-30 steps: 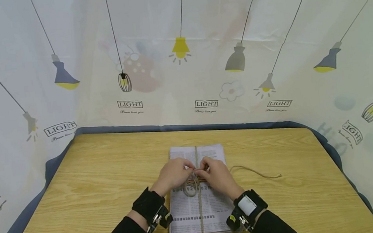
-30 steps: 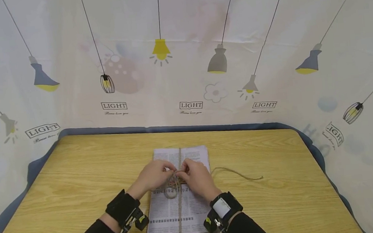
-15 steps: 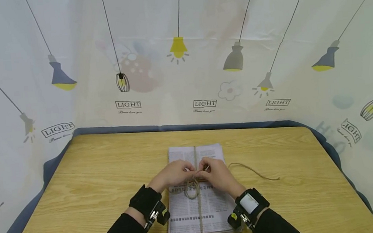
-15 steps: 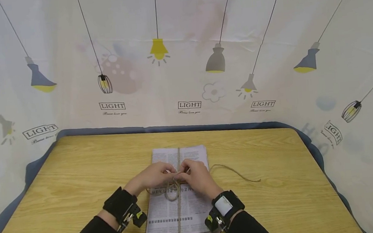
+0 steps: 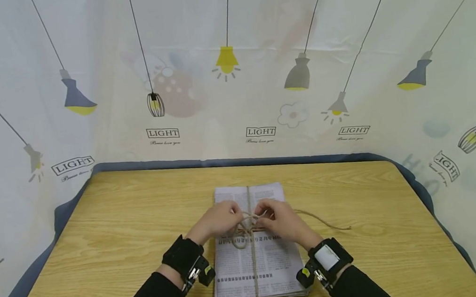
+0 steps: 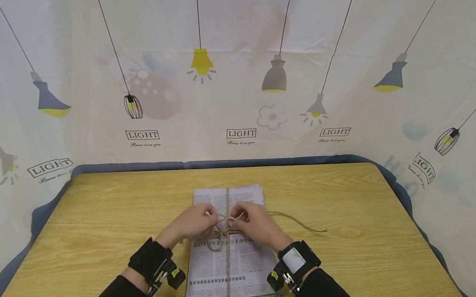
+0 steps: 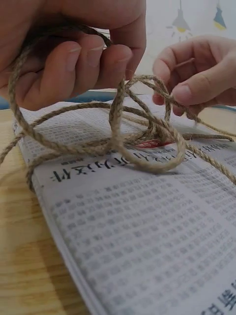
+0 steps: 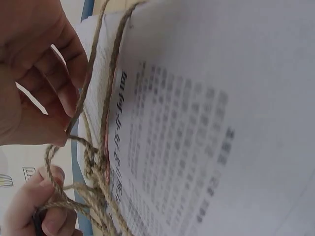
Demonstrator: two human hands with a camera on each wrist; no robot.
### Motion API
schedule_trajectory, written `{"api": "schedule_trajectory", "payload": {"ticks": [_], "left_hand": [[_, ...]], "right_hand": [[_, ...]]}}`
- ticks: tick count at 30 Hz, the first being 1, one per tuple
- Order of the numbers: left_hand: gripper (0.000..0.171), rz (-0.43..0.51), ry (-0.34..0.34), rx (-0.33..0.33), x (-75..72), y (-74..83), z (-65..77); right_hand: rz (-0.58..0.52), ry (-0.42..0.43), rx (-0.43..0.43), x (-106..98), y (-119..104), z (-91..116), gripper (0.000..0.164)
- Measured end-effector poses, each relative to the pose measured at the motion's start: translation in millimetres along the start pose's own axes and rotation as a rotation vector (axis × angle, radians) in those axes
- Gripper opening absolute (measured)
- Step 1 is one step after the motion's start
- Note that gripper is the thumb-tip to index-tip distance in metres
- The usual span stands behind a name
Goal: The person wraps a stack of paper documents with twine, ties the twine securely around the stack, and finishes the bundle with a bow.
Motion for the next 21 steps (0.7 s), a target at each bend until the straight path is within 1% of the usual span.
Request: {"api": "schedule_trajectory", "payload": {"ticks": [4, 6, 9, 12, 15, 17, 19, 21], "left_hand": [[0.016, -0.022, 0.051, 0.002, -3.9, -0.4, 2.0], [0.017, -0.024, 0.062, 0.009, -4.9, -0.1, 3.1], [0.017, -0.018, 0.073, 0.019, -6.0, 0.3, 5.0], [0.016, -0.008, 0.087, 0.025, -6.5, 1.0, 6.0], [0.016, -0.016, 0.103, 0.032, -5.8, 0.7, 5.2], [0.017, -0.027, 0.107, 0.043, -5.1, 0.4, 4.2], [0.022, -0.017, 0.094, 0.046, -3.9, -1.0, 3.0], [0.029, 0.024, 0.07, 0.041, -3.4, -2.3, 2.6]], "right_hand": [[0.016, 0.027, 0.023, -5.7, 2.3, 3.1, 0.011], [0.028, 0.039, 0.024, -7.9, 2.2, 3.7, 0.013], [0.042, 0.048, -0.004, -9.2, -1.0, 1.4, 0.017], [0.054, 0.011, -0.037, -7.7, -6.3, -4.2, 0.021], [0.061, -0.06, -0.066, -4.0, -11.3, -10.9, 0.021], [0.067, -0.091, -0.077, -1.9, -13.8, -15.1, 0.019], [0.078, -0.092, -0.09, -0.9, -15.9, -18.6, 0.017], [0.088, -0.076, -0.105, -0.5, -18.0, -21.2, 0.016]]}}
Point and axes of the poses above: each hand's wrist, its own z-axis away from the middle knuckle, its own x-axis out of the palm, y = z × x, the point moved 3 cm from there along -z, towards the middle knuckle, and after that the axes turned 3 degrees about -z, right-handed, at the moved point
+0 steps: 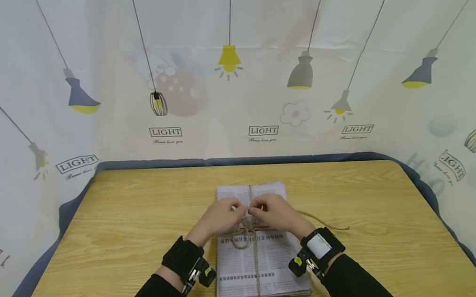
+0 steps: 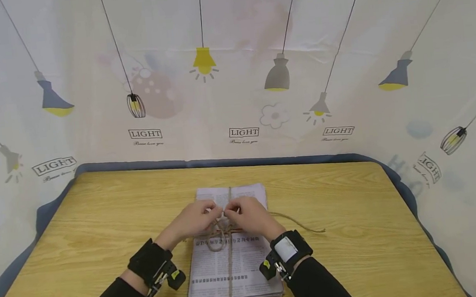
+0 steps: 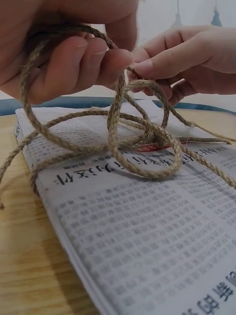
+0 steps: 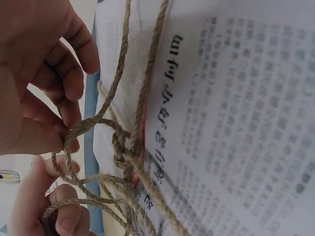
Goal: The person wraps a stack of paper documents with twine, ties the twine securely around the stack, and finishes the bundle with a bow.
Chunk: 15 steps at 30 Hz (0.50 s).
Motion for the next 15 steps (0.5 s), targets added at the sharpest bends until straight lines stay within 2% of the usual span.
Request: {"api": "schedule_trajectory", "payload": {"ticks": [3, 5, 12, 15], "left_hand": [[0.036, 0.085, -0.045, -0.034, 0.3, -0.8, 0.6], [0.035, 0.123, -0.065, -0.051, -0.1, 0.4, 1.7], [0.029, 0.155, -0.096, -0.073, -1.0, 5.6, 5.9], [0.028, 0.224, -0.1, -0.093, 0.3, 4.7, 6.3]], "right_hand": [[0.017, 0.028, -0.013, -0.6, -3.1, -2.8, 0.016], [0.03, 0.043, -0.015, -0.2, -4.8, -4.2, 0.015], [0.098, 0.17, 0.012, 0.6, -13.6, -1.9, 0.01], [0.069, 0.137, 0.008, 3.6, -21.3, 4.6, 0.008]]}}
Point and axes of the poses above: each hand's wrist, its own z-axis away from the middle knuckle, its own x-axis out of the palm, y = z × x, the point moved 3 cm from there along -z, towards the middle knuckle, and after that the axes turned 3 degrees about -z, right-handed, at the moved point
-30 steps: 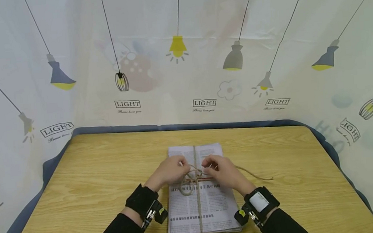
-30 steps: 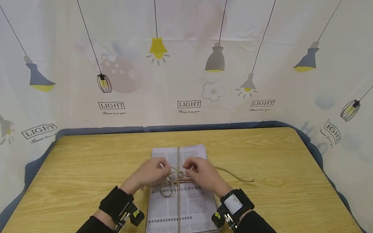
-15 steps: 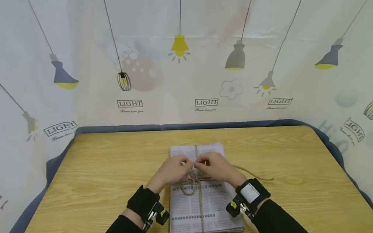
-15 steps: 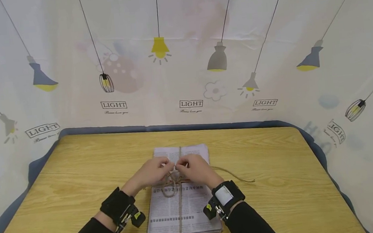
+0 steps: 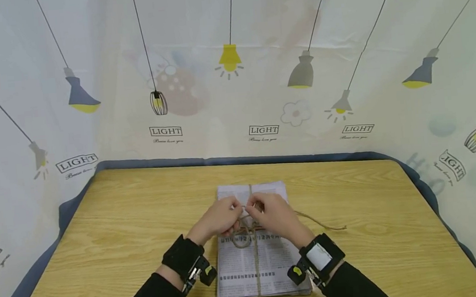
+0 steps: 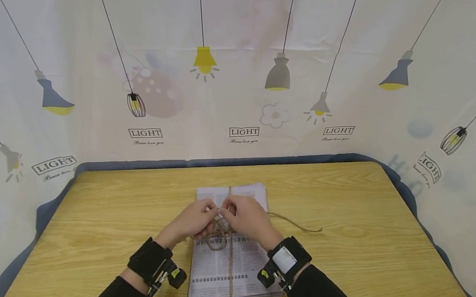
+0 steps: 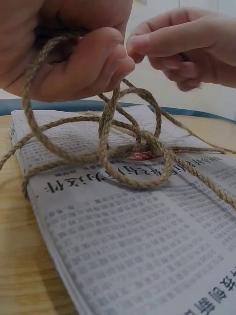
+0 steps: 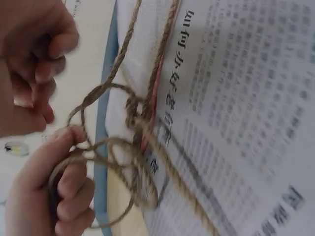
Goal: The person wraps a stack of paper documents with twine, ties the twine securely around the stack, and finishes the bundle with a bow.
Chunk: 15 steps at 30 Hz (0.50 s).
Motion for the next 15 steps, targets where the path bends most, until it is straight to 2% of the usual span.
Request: {"api": "schedule_trajectory", "payload": {"ticks": [4, 6, 11, 15], "left_hand": [[0.026, 0.089, -0.003, -0.024, 1.7, -1.3, -0.6], [0.025, 0.121, -0.007, -0.03, 2.7, -1.5, -0.9], [0.025, 0.141, -0.015, -0.036, 3.9, -0.3, -1.1], [0.026, 0.104, -0.006, -0.031, 2.9, -1.0, -2.1]], "right_hand": [[-0.054, -0.148, 0.018, 8.9, -6.2, 8.4, 0.018], [-0.06, -0.184, 0.037, 13.9, -7.3, 10.2, 0.024], [-0.068, -0.157, 0.047, 19.5, -7.2, 12.1, 0.014], [-0.101, -0.162, 0.006, 16.2, -5.0, 17.0, 0.008]]}}
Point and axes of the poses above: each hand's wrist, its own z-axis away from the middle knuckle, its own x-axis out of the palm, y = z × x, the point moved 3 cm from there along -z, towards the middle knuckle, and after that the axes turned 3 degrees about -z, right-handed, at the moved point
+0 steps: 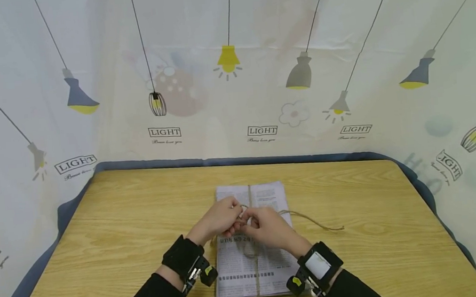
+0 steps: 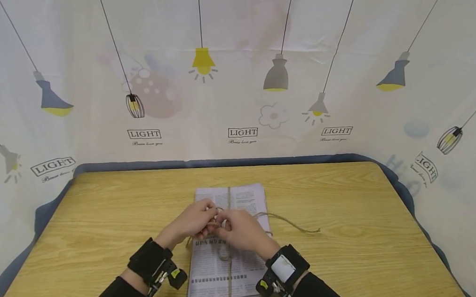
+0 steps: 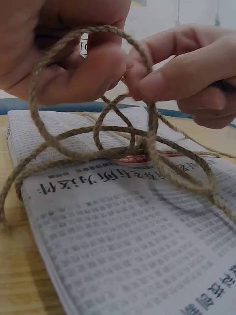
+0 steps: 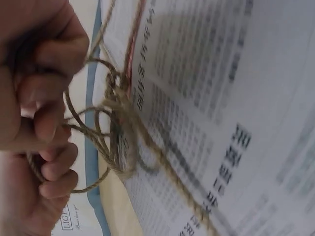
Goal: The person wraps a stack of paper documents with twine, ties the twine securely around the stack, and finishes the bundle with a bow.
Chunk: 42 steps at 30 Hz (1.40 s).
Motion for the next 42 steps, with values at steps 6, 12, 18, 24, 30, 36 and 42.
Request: {"api": "schedule_trajectory", "payload": {"ticks": [6, 12, 18, 24, 30, 36, 42], "left_hand": [[0.025, -0.212, 0.113, 0.05, -7.6, -2.4, -3.2], [0.024, -0.357, 0.229, 0.137, -13.7, -2.4, -0.7], [0.022, -0.425, 0.294, 0.178, -10.5, -10.8, 8.9], [0.018, -0.554, 0.355, 0.157, 0.5, -20.1, 14.0], [0.014, -0.7, 0.458, 0.137, 14.3, -23.3, 13.5], [0.008, -0.744, 0.474, 0.161, 23.4, -25.9, 13.1], [0.011, -0.765, 0.49, 0.212, 24.1, -23.5, 15.3]], "right_hand": [[-0.104, -0.089, -0.013, -11.8, 3.3, 14.7, 0.02], [-0.12, -0.089, 0.092, -26.5, 9.1, 27.6, 0.033], [-0.063, -0.05, 0.072, -39.6, 18.2, 37.6, 0.019], [-0.14, -0.021, 0.126, -48.8, 32.1, 47.3, 0.014], [-0.257, 0.031, 0.217, -49.7, 42.4, 53.5, 0.026], [-0.394, 0.067, 0.296, -47.3, 49.4, 56.2, 0.027], [-0.563, 0.063, 0.334, -48.3, 52.3, 57.9, 0.039]]}}
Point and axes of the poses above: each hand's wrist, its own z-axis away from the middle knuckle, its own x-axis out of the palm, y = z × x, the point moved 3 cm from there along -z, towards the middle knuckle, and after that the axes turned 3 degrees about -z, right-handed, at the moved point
